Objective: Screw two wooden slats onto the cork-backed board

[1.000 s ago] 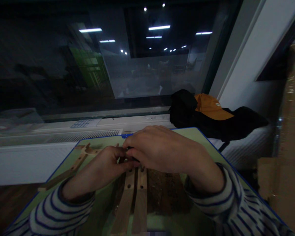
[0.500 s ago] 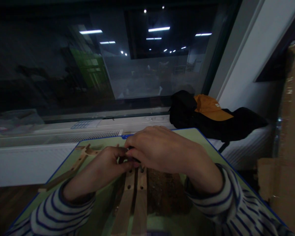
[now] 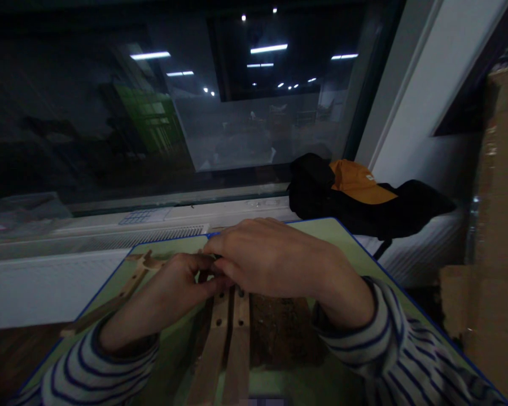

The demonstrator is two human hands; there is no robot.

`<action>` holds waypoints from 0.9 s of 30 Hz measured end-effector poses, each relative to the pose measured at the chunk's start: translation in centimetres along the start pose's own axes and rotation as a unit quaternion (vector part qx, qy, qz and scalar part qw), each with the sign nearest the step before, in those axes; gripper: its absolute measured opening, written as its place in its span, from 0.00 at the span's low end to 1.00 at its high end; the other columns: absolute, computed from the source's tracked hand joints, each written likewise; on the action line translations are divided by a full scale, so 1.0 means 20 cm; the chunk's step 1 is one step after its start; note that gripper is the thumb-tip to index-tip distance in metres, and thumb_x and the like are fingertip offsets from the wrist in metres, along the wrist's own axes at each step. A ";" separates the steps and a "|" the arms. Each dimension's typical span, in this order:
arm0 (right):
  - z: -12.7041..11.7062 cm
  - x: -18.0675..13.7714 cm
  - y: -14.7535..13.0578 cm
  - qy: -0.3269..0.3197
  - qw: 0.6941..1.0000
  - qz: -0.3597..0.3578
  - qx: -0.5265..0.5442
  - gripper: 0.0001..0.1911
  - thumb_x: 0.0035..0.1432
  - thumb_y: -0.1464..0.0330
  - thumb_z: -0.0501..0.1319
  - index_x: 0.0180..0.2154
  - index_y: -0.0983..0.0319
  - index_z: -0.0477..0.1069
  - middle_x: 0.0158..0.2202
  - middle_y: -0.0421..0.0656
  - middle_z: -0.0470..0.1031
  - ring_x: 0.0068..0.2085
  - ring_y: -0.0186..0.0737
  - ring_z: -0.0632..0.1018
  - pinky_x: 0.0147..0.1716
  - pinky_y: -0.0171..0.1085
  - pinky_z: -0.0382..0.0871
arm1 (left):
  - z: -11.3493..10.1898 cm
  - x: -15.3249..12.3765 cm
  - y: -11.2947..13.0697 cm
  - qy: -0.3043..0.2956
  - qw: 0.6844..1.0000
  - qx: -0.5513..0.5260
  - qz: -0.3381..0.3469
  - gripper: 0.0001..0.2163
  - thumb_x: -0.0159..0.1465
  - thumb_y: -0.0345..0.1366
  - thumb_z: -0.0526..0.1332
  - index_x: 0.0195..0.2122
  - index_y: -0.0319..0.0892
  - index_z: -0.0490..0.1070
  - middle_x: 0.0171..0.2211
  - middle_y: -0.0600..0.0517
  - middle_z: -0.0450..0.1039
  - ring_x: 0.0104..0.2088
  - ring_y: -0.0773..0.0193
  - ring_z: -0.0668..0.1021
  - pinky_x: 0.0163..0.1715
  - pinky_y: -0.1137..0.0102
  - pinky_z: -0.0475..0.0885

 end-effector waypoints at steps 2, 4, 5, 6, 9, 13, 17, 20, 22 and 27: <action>0.00 0.00 0.00 -0.003 1.000 0.003 0.002 0.13 0.61 0.71 0.52 0.45 0.59 0.71 0.39 0.41 0.76 0.39 0.38 0.75 0.37 0.37 0.63 | -0.01 0.00 0.01 0.011 1.000 0.011 0.002 0.08 0.58 0.39 0.61 0.32 0.43 0.78 0.27 0.55 0.79 0.26 0.65 0.76 0.27 0.72 0.66; 0.00 0.00 0.00 -0.004 1.000 0.009 0.002 0.13 0.61 0.71 0.52 0.45 0.59 0.71 0.38 0.41 0.76 0.38 0.38 0.75 0.37 0.37 0.62 | -0.02 0.00 0.01 0.023 0.999 0.022 0.000 0.09 0.58 0.41 0.61 0.32 0.43 0.78 0.28 0.54 0.80 0.27 0.63 0.77 0.27 0.72 0.66; 0.00 0.00 0.00 -0.004 1.000 0.010 0.002 0.13 0.61 0.71 0.52 0.45 0.59 0.71 0.38 0.42 0.76 0.38 0.38 0.75 0.36 0.37 0.62 | -0.02 0.00 0.00 0.027 0.999 0.027 -0.002 0.10 0.58 0.42 0.61 0.32 0.43 0.78 0.29 0.53 0.80 0.27 0.63 0.77 0.27 0.71 0.66; 0.00 0.00 0.00 -0.004 1.000 0.010 0.002 0.12 0.61 0.71 0.52 0.44 0.59 0.71 0.37 0.42 0.76 0.38 0.38 0.75 0.36 0.37 0.62 | -0.02 0.00 0.00 0.028 0.999 0.031 -0.003 0.10 0.58 0.42 0.61 0.32 0.43 0.78 0.29 0.53 0.80 0.27 0.62 0.78 0.27 0.71 0.66; 0.00 0.01 0.00 -0.005 1.000 0.006 -0.003 0.12 0.62 0.70 0.52 0.43 0.59 0.71 0.36 0.41 0.76 0.37 0.38 0.75 0.35 0.37 0.62 | -0.02 -0.01 0.00 0.025 0.999 0.037 0.001 0.09 0.58 0.41 0.61 0.32 0.44 0.78 0.29 0.53 0.80 0.26 0.63 0.78 0.27 0.71 0.66; 0.01 0.01 0.00 -0.010 1.000 0.008 -0.013 0.12 0.63 0.69 0.51 0.43 0.59 0.71 0.36 0.41 0.76 0.37 0.38 0.75 0.35 0.37 0.62 | -0.01 -0.01 -0.01 0.023 0.999 0.037 0.008 0.09 0.58 0.40 0.61 0.31 0.42 0.78 0.27 0.53 0.80 0.25 0.64 0.77 0.25 0.71 0.65; 0.01 0.01 0.01 -0.009 1.000 0.016 -0.016 0.11 0.63 0.68 0.51 0.43 0.58 0.71 0.36 0.40 0.76 0.37 0.38 0.75 0.35 0.37 0.62 | -0.01 -0.01 -0.02 0.018 0.999 0.049 0.005 0.12 0.59 0.42 0.59 0.32 0.40 0.77 0.27 0.52 0.79 0.24 0.64 0.76 0.24 0.71 0.64; 0.02 0.01 0.02 -0.010 1.000 0.022 -0.017 0.11 0.62 0.67 0.52 0.42 0.58 0.71 0.34 0.40 0.76 0.36 0.38 0.75 0.34 0.37 0.62 | 0.00 -0.01 -0.01 0.009 0.999 0.045 0.008 0.11 0.60 0.41 0.59 0.32 0.40 0.77 0.26 0.52 0.78 0.24 0.64 0.75 0.23 0.72 0.63; 0.02 0.01 0.02 -0.011 0.999 0.022 -0.021 0.10 0.62 0.67 0.52 0.41 0.59 0.71 0.34 0.40 0.75 0.36 0.38 0.75 0.34 0.36 0.62 | 0.00 -0.01 -0.01 0.007 0.999 0.042 0.013 0.11 0.60 0.40 0.59 0.32 0.40 0.77 0.25 0.53 0.78 0.24 0.65 0.74 0.23 0.72 0.63; 0.02 0.01 0.02 -0.004 0.999 0.022 -0.035 0.09 0.62 0.67 0.52 0.39 0.59 0.70 0.32 0.40 0.74 0.35 0.37 0.74 0.33 0.36 0.62 | 0.01 -0.01 -0.01 -0.004 0.999 0.031 0.009 0.12 0.60 0.41 0.58 0.31 0.40 0.77 0.25 0.53 0.77 0.25 0.64 0.74 0.24 0.72 0.64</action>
Point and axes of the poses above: each hand's wrist, its own x-axis towards the middle knuckle, its own z-axis out of the palm, y = z × x, the point moved 8 cm from there along x, towards the middle knuckle
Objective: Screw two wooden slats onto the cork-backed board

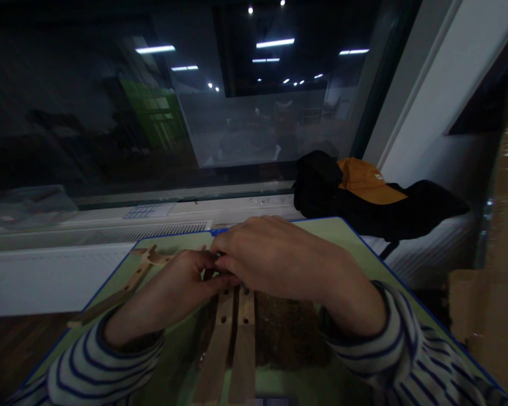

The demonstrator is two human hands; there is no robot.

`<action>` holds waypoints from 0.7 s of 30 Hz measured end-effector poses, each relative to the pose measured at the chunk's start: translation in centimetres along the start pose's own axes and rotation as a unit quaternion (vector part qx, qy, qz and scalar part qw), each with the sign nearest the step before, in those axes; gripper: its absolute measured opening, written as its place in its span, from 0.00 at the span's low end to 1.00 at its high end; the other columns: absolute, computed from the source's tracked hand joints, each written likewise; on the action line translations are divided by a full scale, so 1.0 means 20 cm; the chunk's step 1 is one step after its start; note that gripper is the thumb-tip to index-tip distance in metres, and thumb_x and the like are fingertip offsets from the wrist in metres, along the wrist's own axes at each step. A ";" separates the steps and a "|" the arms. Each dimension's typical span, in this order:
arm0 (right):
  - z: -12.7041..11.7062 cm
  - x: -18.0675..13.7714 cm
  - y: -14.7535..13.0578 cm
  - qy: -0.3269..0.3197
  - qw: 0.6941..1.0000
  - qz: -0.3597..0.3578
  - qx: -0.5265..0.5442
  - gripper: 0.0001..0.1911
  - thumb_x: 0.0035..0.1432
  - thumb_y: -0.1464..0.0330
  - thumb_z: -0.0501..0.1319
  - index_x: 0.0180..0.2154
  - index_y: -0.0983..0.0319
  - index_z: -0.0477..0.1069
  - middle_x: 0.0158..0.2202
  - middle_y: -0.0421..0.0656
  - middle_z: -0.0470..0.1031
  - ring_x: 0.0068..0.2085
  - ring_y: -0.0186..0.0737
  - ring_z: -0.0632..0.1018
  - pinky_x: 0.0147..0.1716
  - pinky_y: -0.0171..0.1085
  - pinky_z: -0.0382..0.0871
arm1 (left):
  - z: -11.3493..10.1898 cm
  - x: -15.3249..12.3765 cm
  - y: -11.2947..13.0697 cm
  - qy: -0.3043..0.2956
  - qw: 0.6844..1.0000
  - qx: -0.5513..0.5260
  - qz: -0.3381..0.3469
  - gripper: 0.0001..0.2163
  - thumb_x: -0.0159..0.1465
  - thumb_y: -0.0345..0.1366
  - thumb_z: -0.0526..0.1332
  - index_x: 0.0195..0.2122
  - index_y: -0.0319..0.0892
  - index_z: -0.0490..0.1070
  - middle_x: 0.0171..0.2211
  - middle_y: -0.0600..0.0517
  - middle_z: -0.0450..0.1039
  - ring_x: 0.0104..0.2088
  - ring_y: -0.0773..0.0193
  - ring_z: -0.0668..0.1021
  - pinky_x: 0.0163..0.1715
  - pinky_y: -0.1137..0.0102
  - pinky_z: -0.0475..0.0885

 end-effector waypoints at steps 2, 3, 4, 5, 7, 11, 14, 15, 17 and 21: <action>0.00 0.00 0.00 0.006 1.000 0.000 -0.008 0.09 0.62 0.67 0.52 0.38 0.59 0.70 0.32 0.39 0.74 0.34 0.37 0.74 0.32 0.36 0.61 | 0.00 0.00 0.00 -0.007 1.000 -0.006 -0.004 0.12 0.60 0.41 0.57 0.30 0.39 0.77 0.26 0.53 0.77 0.26 0.64 0.75 0.25 0.73 0.66; 0.00 0.00 0.00 0.009 1.000 -0.003 -0.011 0.09 0.62 0.66 0.52 0.38 0.59 0.70 0.32 0.39 0.74 0.34 0.37 0.74 0.32 0.35 0.61 | 0.00 0.00 0.00 -0.009 1.000 -0.009 -0.005 0.13 0.60 0.41 0.57 0.30 0.39 0.77 0.26 0.53 0.77 0.26 0.64 0.75 0.26 0.72 0.66; 0.00 0.00 0.00 0.012 1.000 -0.006 -0.015 0.09 0.62 0.66 0.52 0.38 0.59 0.69 0.32 0.39 0.74 0.34 0.37 0.74 0.32 0.35 0.61 | 0.01 0.00 0.00 -0.010 1.000 -0.012 -0.007 0.13 0.60 0.41 0.57 0.30 0.39 0.77 0.27 0.53 0.77 0.27 0.64 0.75 0.27 0.72 0.67; 0.00 0.00 0.00 0.016 1.000 -0.010 -0.018 0.09 0.63 0.66 0.52 0.38 0.59 0.69 0.32 0.39 0.74 0.34 0.37 0.74 0.32 0.35 0.61 | 0.01 0.00 -0.01 -0.012 1.000 -0.015 -0.008 0.13 0.60 0.41 0.57 0.29 0.39 0.77 0.27 0.53 0.78 0.27 0.63 0.75 0.28 0.72 0.67; 0.00 -0.01 -0.01 0.020 0.999 -0.015 -0.024 0.09 0.63 0.66 0.52 0.38 0.59 0.69 0.32 0.39 0.74 0.34 0.37 0.74 0.32 0.35 0.61 | 0.01 0.00 -0.01 -0.015 1.000 -0.019 -0.010 0.13 0.60 0.41 0.57 0.29 0.39 0.77 0.27 0.53 0.78 0.29 0.63 0.76 0.29 0.72 0.68; 0.00 0.00 -0.01 0.021 0.999 -0.019 -0.022 0.08 0.63 0.66 0.52 0.37 0.60 0.69 0.31 0.39 0.73 0.33 0.36 0.73 0.31 0.35 0.60 | 0.01 0.00 0.00 -0.018 1.000 -0.017 -0.016 0.13 0.60 0.41 0.57 0.28 0.40 0.77 0.26 0.54 0.77 0.30 0.61 0.76 0.30 0.72 0.69; 0.00 0.00 -0.01 0.016 1.000 -0.011 -0.012 0.09 0.63 0.67 0.52 0.36 0.59 0.70 0.31 0.39 0.73 0.33 0.36 0.73 0.31 0.35 0.60 | 0.00 0.00 0.00 -0.016 1.000 -0.016 -0.015 0.13 0.60 0.41 0.56 0.28 0.40 0.77 0.25 0.54 0.77 0.29 0.62 0.76 0.30 0.72 0.68; 0.00 0.01 -0.01 0.013 1.000 -0.007 -0.009 0.09 0.63 0.66 0.52 0.36 0.59 0.70 0.31 0.39 0.73 0.33 0.36 0.73 0.31 0.35 0.61 | 0.01 0.00 0.00 -0.017 1.000 -0.016 -0.014 0.13 0.60 0.41 0.57 0.28 0.40 0.76 0.25 0.54 0.77 0.29 0.62 0.76 0.30 0.72 0.68; 0.00 0.01 0.00 0.008 1.000 0.000 -0.008 0.09 0.63 0.66 0.52 0.36 0.59 0.70 0.30 0.39 0.74 0.33 0.36 0.73 0.31 0.35 0.61 | 0.01 0.00 0.00 -0.015 1.000 -0.015 -0.014 0.12 0.60 0.40 0.57 0.27 0.40 0.76 0.25 0.54 0.77 0.28 0.62 0.75 0.29 0.72 0.68; 0.00 0.00 0.00 0.012 1.000 0.000 -0.021 0.09 0.62 0.66 0.52 0.37 0.59 0.70 0.31 0.38 0.74 0.32 0.37 0.74 0.31 0.36 0.60 | 0.01 0.00 -0.02 -0.009 1.000 -0.010 -0.015 0.12 0.60 0.41 0.57 0.28 0.40 0.77 0.25 0.54 0.77 0.25 0.64 0.74 0.26 0.73 0.65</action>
Point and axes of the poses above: each hand's wrist, its own x-axis towards the middle knuckle, its own z-axis out of the palm, y = z × x, the point moved 8 cm from there along x, towards the middle knuckle
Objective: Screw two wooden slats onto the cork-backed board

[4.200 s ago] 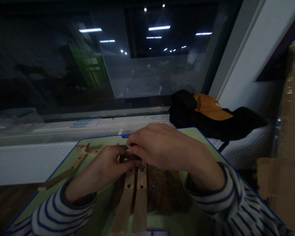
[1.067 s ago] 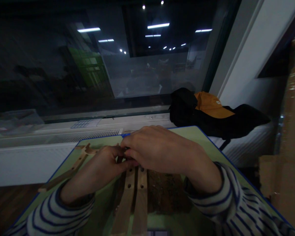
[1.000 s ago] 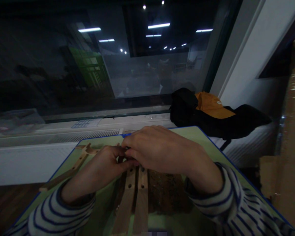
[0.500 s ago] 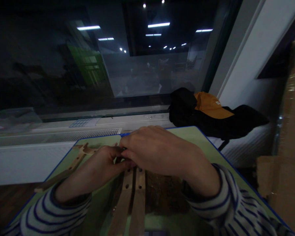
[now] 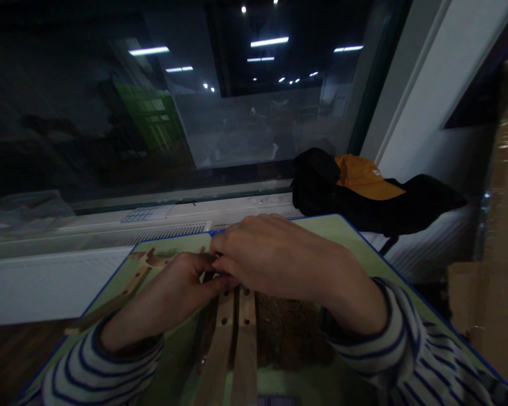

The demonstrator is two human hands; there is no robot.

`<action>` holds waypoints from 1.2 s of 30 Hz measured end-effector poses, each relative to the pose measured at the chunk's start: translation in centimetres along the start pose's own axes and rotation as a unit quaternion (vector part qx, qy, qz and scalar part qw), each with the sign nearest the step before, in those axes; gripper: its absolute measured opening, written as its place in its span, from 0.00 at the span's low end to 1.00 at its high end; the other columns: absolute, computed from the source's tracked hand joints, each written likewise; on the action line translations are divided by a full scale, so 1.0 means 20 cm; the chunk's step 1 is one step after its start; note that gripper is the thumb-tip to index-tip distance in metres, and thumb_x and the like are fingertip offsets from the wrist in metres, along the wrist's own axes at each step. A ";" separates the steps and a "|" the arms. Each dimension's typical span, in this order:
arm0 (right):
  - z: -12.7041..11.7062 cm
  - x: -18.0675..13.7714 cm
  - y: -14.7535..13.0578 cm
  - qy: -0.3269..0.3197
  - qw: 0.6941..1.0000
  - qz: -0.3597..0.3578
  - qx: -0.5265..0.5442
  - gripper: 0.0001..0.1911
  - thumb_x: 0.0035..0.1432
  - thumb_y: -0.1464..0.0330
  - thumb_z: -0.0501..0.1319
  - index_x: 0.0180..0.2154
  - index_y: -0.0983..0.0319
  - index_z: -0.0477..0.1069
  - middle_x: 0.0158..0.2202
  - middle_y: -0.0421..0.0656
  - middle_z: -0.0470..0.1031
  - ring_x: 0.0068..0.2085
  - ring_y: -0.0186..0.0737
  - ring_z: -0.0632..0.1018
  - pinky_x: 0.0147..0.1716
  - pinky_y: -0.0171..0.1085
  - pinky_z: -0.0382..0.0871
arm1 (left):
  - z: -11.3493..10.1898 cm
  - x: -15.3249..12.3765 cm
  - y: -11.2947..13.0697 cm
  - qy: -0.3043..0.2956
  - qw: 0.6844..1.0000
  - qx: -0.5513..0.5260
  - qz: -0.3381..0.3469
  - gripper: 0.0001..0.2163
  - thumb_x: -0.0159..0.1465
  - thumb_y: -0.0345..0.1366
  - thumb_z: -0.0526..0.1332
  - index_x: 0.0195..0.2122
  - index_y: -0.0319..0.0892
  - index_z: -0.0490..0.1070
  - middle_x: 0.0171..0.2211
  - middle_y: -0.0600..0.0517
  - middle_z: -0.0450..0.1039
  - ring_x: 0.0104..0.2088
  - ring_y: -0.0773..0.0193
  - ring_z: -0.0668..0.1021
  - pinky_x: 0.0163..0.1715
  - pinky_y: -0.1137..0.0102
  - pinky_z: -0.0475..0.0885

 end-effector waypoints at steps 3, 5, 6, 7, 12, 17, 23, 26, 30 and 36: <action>0.00 0.00 0.00 -0.005 1.000 0.002 0.001 0.09 0.63 0.66 0.52 0.37 0.59 0.70 0.31 0.38 0.74 0.33 0.37 0.74 0.31 0.36 0.60 | 0.01 0.00 -0.01 -0.001 1.000 0.006 -0.006 0.12 0.60 0.42 0.57 0.30 0.40 0.77 0.24 0.55 0.76 0.24 0.65 0.73 0.23 0.73 0.63; 0.00 0.01 0.01 -0.006 1.000 0.006 -0.002 0.09 0.63 0.66 0.52 0.37 0.59 0.70 0.30 0.39 0.74 0.32 0.37 0.74 0.30 0.36 0.60 | 0.01 0.00 -0.01 -0.004 1.000 0.007 -0.007 0.12 0.60 0.41 0.57 0.30 0.40 0.77 0.24 0.55 0.76 0.23 0.66 0.72 0.22 0.74 0.62; 0.00 0.01 0.01 -0.007 1.000 0.009 -0.002 0.10 0.63 0.65 0.52 0.36 0.59 0.70 0.30 0.39 0.74 0.32 0.38 0.74 0.30 0.36 0.60 | 0.01 0.00 -0.01 -0.006 1.000 0.006 -0.006 0.12 0.60 0.41 0.57 0.30 0.40 0.77 0.24 0.55 0.76 0.23 0.66 0.72 0.22 0.74 0.62; 0.00 0.01 0.01 -0.009 1.000 0.013 -0.002 0.10 0.62 0.65 0.52 0.36 0.59 0.70 0.30 0.39 0.74 0.32 0.38 0.74 0.30 0.36 0.60 | 0.01 0.00 -0.01 -0.007 1.000 0.006 -0.004 0.12 0.60 0.40 0.57 0.30 0.41 0.77 0.24 0.55 0.76 0.23 0.66 0.72 0.22 0.74 0.62; 0.01 -0.01 0.01 -0.002 1.000 0.010 -0.004 0.10 0.62 0.64 0.52 0.36 0.60 0.70 0.30 0.40 0.73 0.33 0.38 0.74 0.31 0.36 0.61 | 0.01 0.00 -0.01 -0.004 1.000 0.022 -0.006 0.13 0.60 0.42 0.57 0.31 0.40 0.77 0.25 0.54 0.77 0.24 0.64 0.74 0.22 0.73 0.62; 0.01 -0.01 0.02 -0.003 1.000 0.013 -0.012 0.10 0.62 0.64 0.52 0.35 0.60 0.69 0.30 0.40 0.73 0.33 0.38 0.74 0.32 0.36 0.61 | 0.00 0.00 0.00 0.008 1.000 0.027 -0.008 0.12 0.60 0.42 0.58 0.30 0.41 0.77 0.28 0.53 0.79 0.27 0.62 0.76 0.25 0.73 0.65; 0.01 0.01 0.03 0.000 1.000 0.014 -0.014 0.10 0.62 0.65 0.52 0.34 0.59 0.69 0.30 0.39 0.73 0.33 0.38 0.74 0.32 0.37 0.61 | 0.00 0.00 0.02 0.016 0.999 0.029 0.012 0.10 0.60 0.40 0.58 0.28 0.44 0.77 0.30 0.54 0.80 0.28 0.63 0.78 0.28 0.72 0.66; 0.01 0.00 0.03 0.004 1.000 0.017 -0.014 0.10 0.63 0.65 0.52 0.34 0.60 0.69 0.30 0.40 0.74 0.33 0.38 0.74 0.32 0.37 0.61 | -0.01 0.00 0.03 0.021 0.999 0.039 0.019 0.10 0.61 0.40 0.58 0.31 0.45 0.78 0.29 0.54 0.80 0.28 0.63 0.78 0.28 0.71 0.65; 0.00 0.00 0.02 0.011 1.000 0.014 -0.010 0.11 0.63 0.65 0.51 0.35 0.61 0.70 0.30 0.41 0.74 0.33 0.38 0.74 0.32 0.36 0.61 | -0.02 0.00 0.04 0.020 0.998 0.046 0.024 0.10 0.61 0.40 0.57 0.32 0.44 0.78 0.30 0.53 0.80 0.28 0.63 0.78 0.29 0.71 0.65; 0.00 -0.01 0.01 0.011 1.000 0.007 -0.014 0.12 0.63 0.63 0.51 0.35 0.61 0.70 0.30 0.41 0.74 0.32 0.38 0.74 0.31 0.37 0.61 | -0.02 0.00 0.04 0.013 0.998 0.064 0.010 0.11 0.60 0.40 0.58 0.30 0.43 0.77 0.25 0.53 0.78 0.24 0.64 0.76 0.26 0.71 0.63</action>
Point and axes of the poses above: each hand's wrist, its own x-axis towards the middle knuckle, its own z-axis out of the palm, y = z × x, the point moved 8 cm from there along x, towards the middle knuckle
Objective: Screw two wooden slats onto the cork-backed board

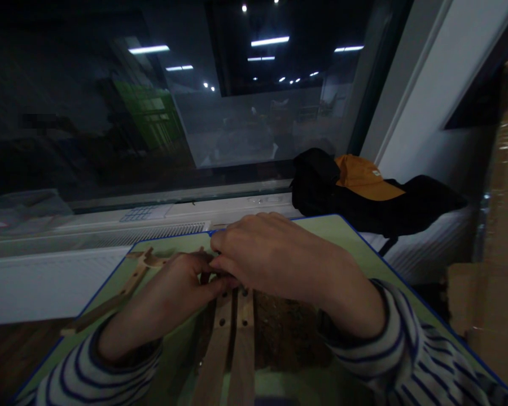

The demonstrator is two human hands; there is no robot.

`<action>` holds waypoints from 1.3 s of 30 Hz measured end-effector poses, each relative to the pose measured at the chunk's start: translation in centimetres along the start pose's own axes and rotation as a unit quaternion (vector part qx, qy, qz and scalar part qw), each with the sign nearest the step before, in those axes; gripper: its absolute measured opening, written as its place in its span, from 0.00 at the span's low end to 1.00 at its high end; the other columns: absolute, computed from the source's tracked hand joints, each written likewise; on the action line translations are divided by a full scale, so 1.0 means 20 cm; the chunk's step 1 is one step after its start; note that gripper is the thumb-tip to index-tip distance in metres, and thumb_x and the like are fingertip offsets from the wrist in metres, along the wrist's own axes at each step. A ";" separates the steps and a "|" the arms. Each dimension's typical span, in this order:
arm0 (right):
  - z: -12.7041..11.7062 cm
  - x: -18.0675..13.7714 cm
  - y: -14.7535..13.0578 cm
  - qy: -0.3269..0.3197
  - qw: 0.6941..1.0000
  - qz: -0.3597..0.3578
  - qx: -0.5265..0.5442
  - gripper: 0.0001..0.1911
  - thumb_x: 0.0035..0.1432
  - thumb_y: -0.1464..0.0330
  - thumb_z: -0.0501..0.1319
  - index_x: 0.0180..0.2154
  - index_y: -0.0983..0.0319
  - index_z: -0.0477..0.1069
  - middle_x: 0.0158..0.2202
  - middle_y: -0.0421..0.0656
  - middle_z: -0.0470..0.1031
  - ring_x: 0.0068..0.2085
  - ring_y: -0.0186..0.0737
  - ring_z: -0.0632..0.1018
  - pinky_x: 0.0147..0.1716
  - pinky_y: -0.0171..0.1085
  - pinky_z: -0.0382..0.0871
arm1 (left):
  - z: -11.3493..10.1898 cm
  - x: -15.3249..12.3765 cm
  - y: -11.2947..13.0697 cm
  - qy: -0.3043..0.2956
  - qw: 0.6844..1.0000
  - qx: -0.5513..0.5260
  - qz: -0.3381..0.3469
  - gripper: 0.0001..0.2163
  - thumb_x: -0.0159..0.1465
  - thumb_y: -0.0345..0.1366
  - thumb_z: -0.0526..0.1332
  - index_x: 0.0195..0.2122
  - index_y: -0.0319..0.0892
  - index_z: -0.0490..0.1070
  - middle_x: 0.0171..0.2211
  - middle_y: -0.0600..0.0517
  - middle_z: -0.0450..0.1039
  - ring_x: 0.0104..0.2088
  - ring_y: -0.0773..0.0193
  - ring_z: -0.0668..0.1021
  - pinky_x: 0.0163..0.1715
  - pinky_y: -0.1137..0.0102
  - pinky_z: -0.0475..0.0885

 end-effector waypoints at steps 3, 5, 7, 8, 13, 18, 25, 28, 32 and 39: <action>0.01 0.00 0.00 0.001 1.000 -0.002 -0.011 0.12 0.63 0.63 0.51 0.35 0.61 0.70 0.30 0.41 0.74 0.32 0.38 0.74 0.31 0.37 0.60 | 0.01 0.00 -0.01 0.002 1.000 -0.014 -0.001 0.11 0.60 0.41 0.58 0.29 0.42 0.77 0.28 0.52 0.79 0.26 0.63 0.77 0.27 0.71 0.64; 0.01 0.00 0.01 0.001 1.000 -0.004 -0.015 0.13 0.63 0.62 0.51 0.35 0.61 0.70 0.29 0.41 0.73 0.32 0.38 0.74 0.31 0.37 0.60 | 0.01 0.01 -0.01 0.002 1.000 -0.024 -0.001 0.11 0.60 0.41 0.58 0.29 0.42 0.77 0.29 0.51 0.79 0.27 0.62 0.77 0.28 0.70 0.66; 0.01 0.01 0.01 0.002 1.000 -0.007 -0.020 0.13 0.63 0.62 0.51 0.34 0.61 0.69 0.29 0.41 0.73 0.32 0.38 0.73 0.31 0.37 0.61 | 0.02 0.01 -0.01 -0.003 0.999 -0.036 0.002 0.11 0.60 0.42 0.58 0.28 0.42 0.76 0.30 0.51 0.79 0.28 0.62 0.78 0.31 0.70 0.67; 0.01 0.01 0.01 0.002 1.000 -0.008 -0.023 0.13 0.63 0.61 0.50 0.35 0.61 0.69 0.30 0.41 0.73 0.32 0.38 0.73 0.31 0.36 0.61 | 0.02 0.01 -0.01 -0.006 0.999 -0.043 0.005 0.11 0.61 0.41 0.58 0.28 0.42 0.76 0.30 0.51 0.79 0.29 0.62 0.78 0.31 0.70 0.67; 0.01 0.01 0.00 0.007 0.999 -0.004 -0.036 0.14 0.63 0.60 0.50 0.35 0.61 0.69 0.30 0.42 0.73 0.32 0.38 0.73 0.31 0.36 0.61 | 0.02 0.01 -0.01 -0.005 0.999 -0.046 0.006 0.10 0.61 0.39 0.58 0.27 0.42 0.75 0.30 0.51 0.79 0.33 0.60 0.79 0.35 0.70 0.68; 0.00 0.00 0.00 0.006 0.999 0.007 -0.031 0.13 0.63 0.60 0.51 0.34 0.61 0.69 0.30 0.42 0.73 0.32 0.38 0.74 0.31 0.36 0.61 | 0.02 0.01 -0.01 -0.010 0.999 -0.045 -0.001 0.10 0.61 0.40 0.57 0.28 0.42 0.75 0.29 0.52 0.79 0.31 0.61 0.79 0.30 0.71 0.67; 0.00 0.01 0.01 0.000 1.000 0.013 -0.001 0.13 0.62 0.60 0.52 0.35 0.60 0.71 0.31 0.42 0.74 0.33 0.39 0.74 0.32 0.36 0.62 | 0.00 0.01 -0.03 0.026 0.999 -0.030 -0.012 0.12 0.59 0.44 0.59 0.31 0.41 0.77 0.28 0.50 0.80 0.29 0.60 0.79 0.27 0.70 0.66; -0.01 0.00 0.00 -0.005 1.000 0.003 0.022 0.12 0.62 0.62 0.52 0.39 0.60 0.71 0.34 0.42 0.75 0.35 0.39 0.74 0.34 0.37 0.62 | 0.01 0.01 -0.03 0.019 0.999 -0.044 -0.007 0.11 0.59 0.42 0.59 0.30 0.41 0.77 0.28 0.52 0.80 0.28 0.61 0.78 0.28 0.70 0.66; -0.03 0.00 -0.02 -0.020 0.998 -0.012 0.053 0.11 0.62 0.69 0.50 0.41 0.59 0.70 0.36 0.41 0.75 0.37 0.38 0.74 0.35 0.36 0.62 | 0.01 0.01 -0.02 0.014 0.998 -0.069 -0.002 0.10 0.60 0.39 0.59 0.29 0.42 0.77 0.29 0.54 0.80 0.27 0.64 0.77 0.27 0.71 0.66; -0.02 0.01 -0.03 -0.034 0.997 -0.012 0.065 0.12 0.63 0.69 0.51 0.40 0.60 0.72 0.34 0.41 0.76 0.36 0.37 0.75 0.35 0.36 0.62 | 0.03 0.01 -0.01 -0.022 0.996 -0.089 -0.001 0.09 0.60 0.38 0.58 0.30 0.42 0.77 0.28 0.55 0.79 0.29 0.63 0.77 0.30 0.71 0.67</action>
Point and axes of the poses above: each hand's wrist, its own x-axis towards the middle knuckle, its own z-axis out of the palm, y = z × x, the point moved 8 cm from there along x, towards the middle knuckle
